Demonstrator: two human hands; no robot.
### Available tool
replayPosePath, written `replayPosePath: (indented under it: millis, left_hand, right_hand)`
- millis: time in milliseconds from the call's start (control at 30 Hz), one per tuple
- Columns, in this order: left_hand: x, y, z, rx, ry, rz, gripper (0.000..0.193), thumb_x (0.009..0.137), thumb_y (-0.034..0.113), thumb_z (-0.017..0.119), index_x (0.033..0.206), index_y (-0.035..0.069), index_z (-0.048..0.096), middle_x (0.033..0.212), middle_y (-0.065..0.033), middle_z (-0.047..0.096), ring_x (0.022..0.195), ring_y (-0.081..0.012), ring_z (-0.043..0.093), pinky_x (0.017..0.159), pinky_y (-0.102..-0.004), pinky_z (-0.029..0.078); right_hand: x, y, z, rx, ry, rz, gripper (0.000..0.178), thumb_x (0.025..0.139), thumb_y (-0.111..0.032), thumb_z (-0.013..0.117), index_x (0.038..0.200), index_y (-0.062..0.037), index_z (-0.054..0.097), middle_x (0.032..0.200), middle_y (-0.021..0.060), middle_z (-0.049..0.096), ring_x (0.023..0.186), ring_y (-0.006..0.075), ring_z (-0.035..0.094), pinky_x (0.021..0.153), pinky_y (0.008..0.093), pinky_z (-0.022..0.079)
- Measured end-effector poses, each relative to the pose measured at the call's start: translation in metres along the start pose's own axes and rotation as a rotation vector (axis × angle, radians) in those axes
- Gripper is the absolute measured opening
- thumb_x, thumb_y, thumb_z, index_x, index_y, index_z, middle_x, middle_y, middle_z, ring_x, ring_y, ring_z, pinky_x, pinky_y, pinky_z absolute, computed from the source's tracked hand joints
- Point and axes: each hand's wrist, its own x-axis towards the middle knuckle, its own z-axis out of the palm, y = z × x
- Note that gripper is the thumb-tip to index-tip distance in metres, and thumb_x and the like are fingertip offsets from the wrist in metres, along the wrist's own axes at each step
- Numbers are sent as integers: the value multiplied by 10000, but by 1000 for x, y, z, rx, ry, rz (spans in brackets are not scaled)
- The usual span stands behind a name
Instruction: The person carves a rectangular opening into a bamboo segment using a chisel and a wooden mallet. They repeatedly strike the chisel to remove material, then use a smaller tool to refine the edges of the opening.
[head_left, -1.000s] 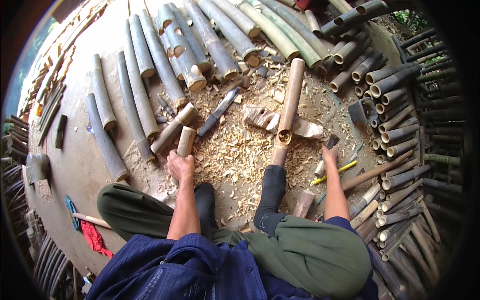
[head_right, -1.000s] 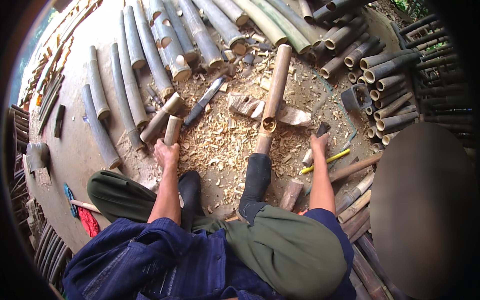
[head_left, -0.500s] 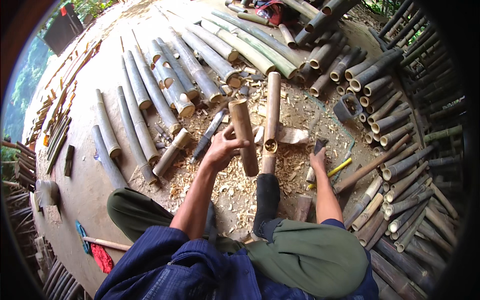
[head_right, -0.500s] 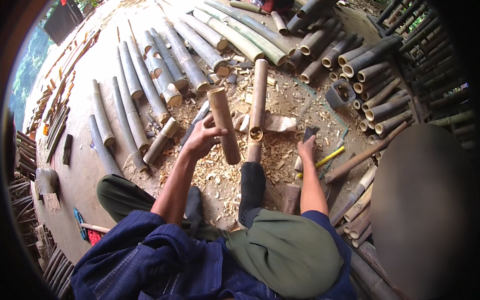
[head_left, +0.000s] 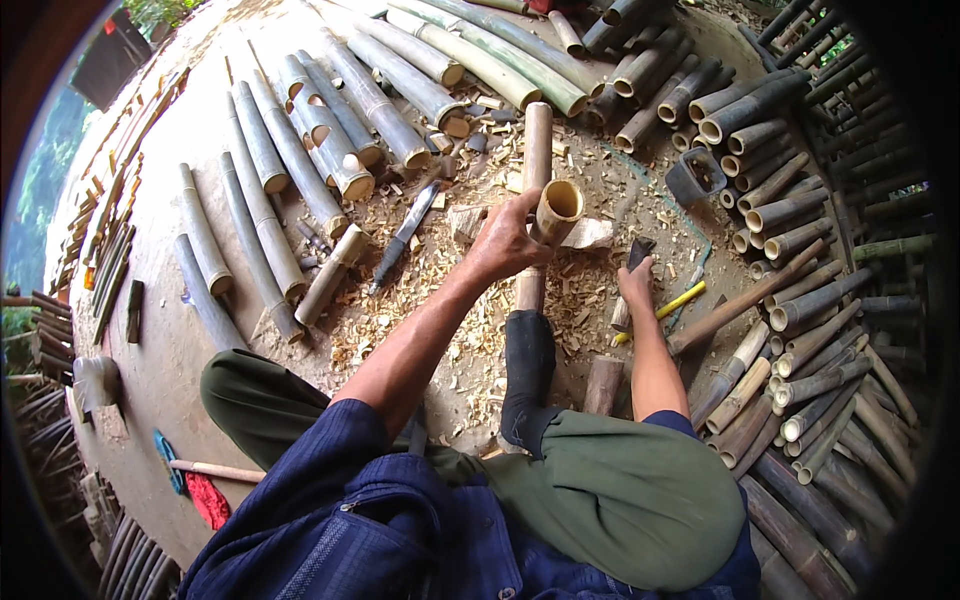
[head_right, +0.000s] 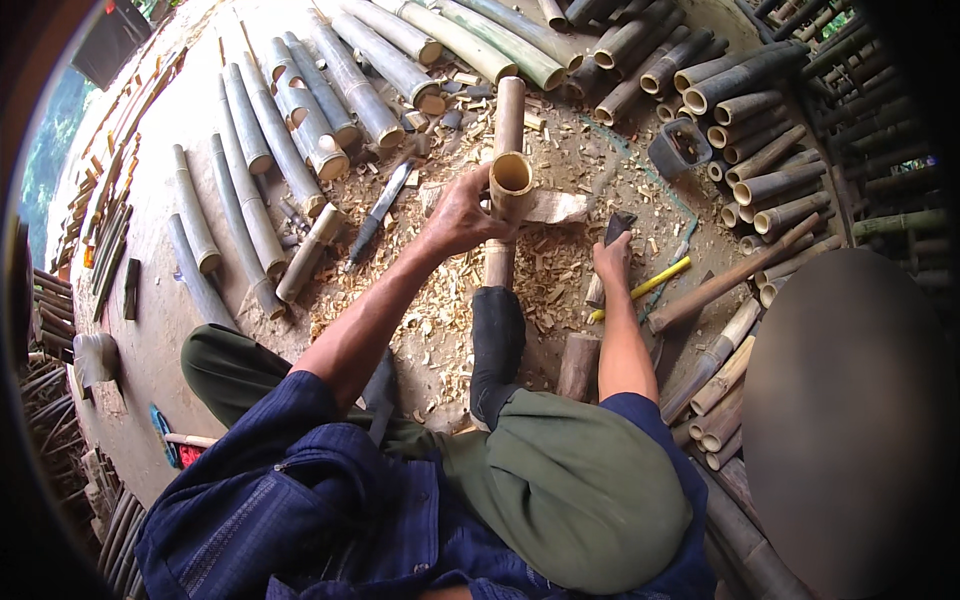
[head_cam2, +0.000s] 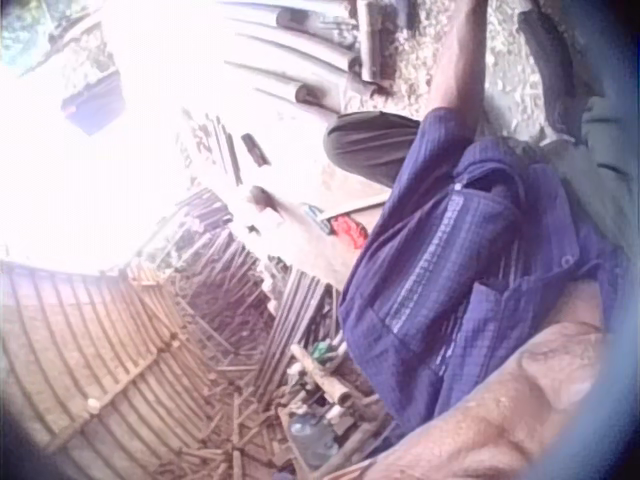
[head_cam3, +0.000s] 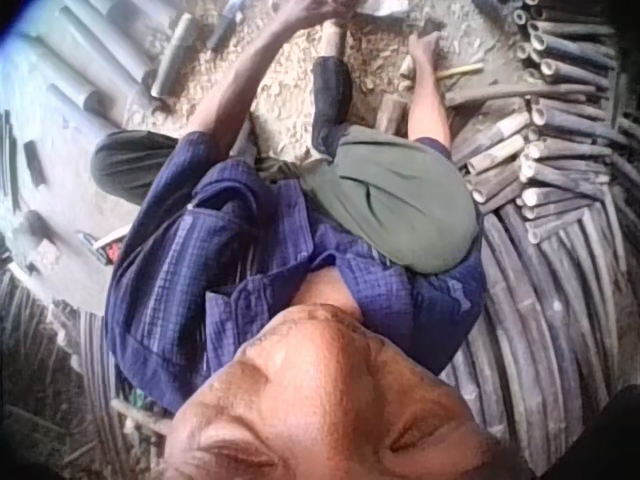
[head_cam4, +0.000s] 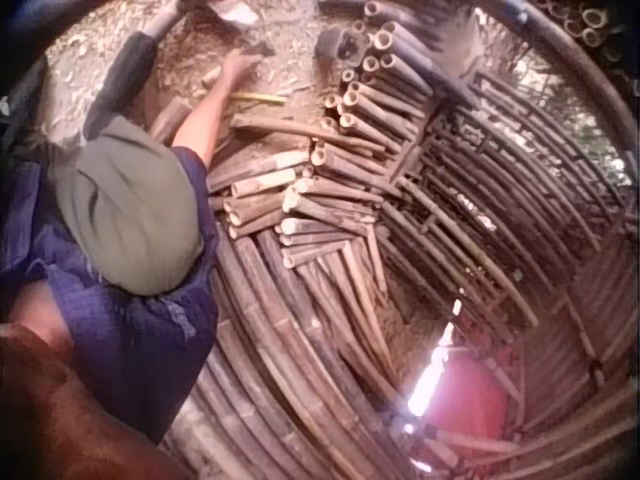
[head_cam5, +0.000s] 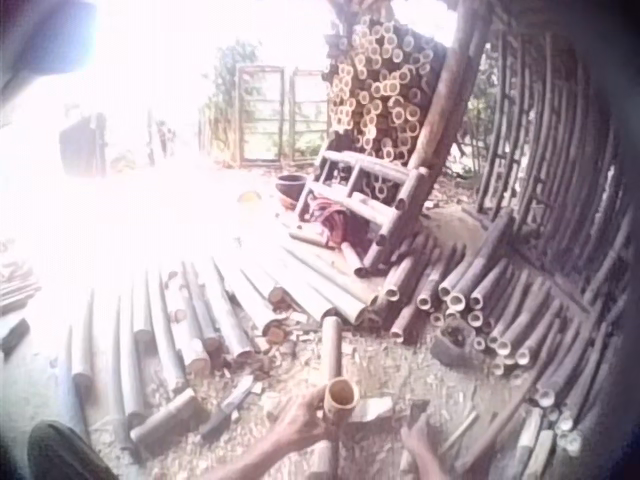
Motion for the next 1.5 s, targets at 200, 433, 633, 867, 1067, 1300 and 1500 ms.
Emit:
replayPosePath:
  millis: [200,433,633,867,1067,1300,1500]
  left_hand:
    - [-13,-8,5,86,44,101,570,756,121,868,1290,76,673,1083,-127,787,1011,-261,758,941,-422,595]
    - [-23,-19,-12,-58,292,-223,606,766,172,869,1296,61,598,1181,-166,747,1084,-306,739,969,-487,623]
    - [-73,-68,-60,363,532,-724,828,817,226,847,1483,2,410,1338,-236,549,1194,-356,594,1035,-519,544]
    - [-87,1,19,-352,-210,-445,904,839,210,843,1557,-14,342,1470,-297,535,1383,-409,537,1164,-488,454]
    - [-121,1,-32,298,-345,-520,638,805,187,750,1336,-30,470,1047,-261,669,990,-458,699,830,-524,564]
    - [-26,17,-88,903,-860,-215,260,861,73,654,1043,-87,559,869,-187,713,766,-323,763,646,-425,621]
    - [30,15,-95,642,-1088,-280,230,822,48,674,977,-68,549,818,-214,724,795,-376,766,694,-464,617]
  right_hand:
    - [-6,-13,-8,-30,-89,59,876,936,-245,654,1634,12,192,1513,354,507,1382,477,537,1164,490,427]
    - [1,-16,-15,61,-50,40,758,924,-241,653,1529,30,286,1416,316,538,1297,431,569,1094,473,456]
    - [-39,-52,-43,688,-215,21,321,886,-261,684,1059,-27,547,729,49,562,546,165,590,479,346,523]
    - [-164,-139,-38,1337,-661,58,250,965,-134,509,1191,-30,480,1072,134,627,1041,221,655,997,421,547]
    - [-177,-146,-20,1119,-1009,281,298,1094,-305,504,1232,-53,581,1171,119,671,1080,205,660,955,385,536]
    - [-168,-161,24,1531,-1161,745,397,1140,-378,461,1285,-45,618,1180,112,721,1008,216,716,866,381,597]
    - [-158,-160,12,1551,-1153,787,389,1135,-322,460,1291,-2,617,1116,115,727,975,208,731,852,376,624]
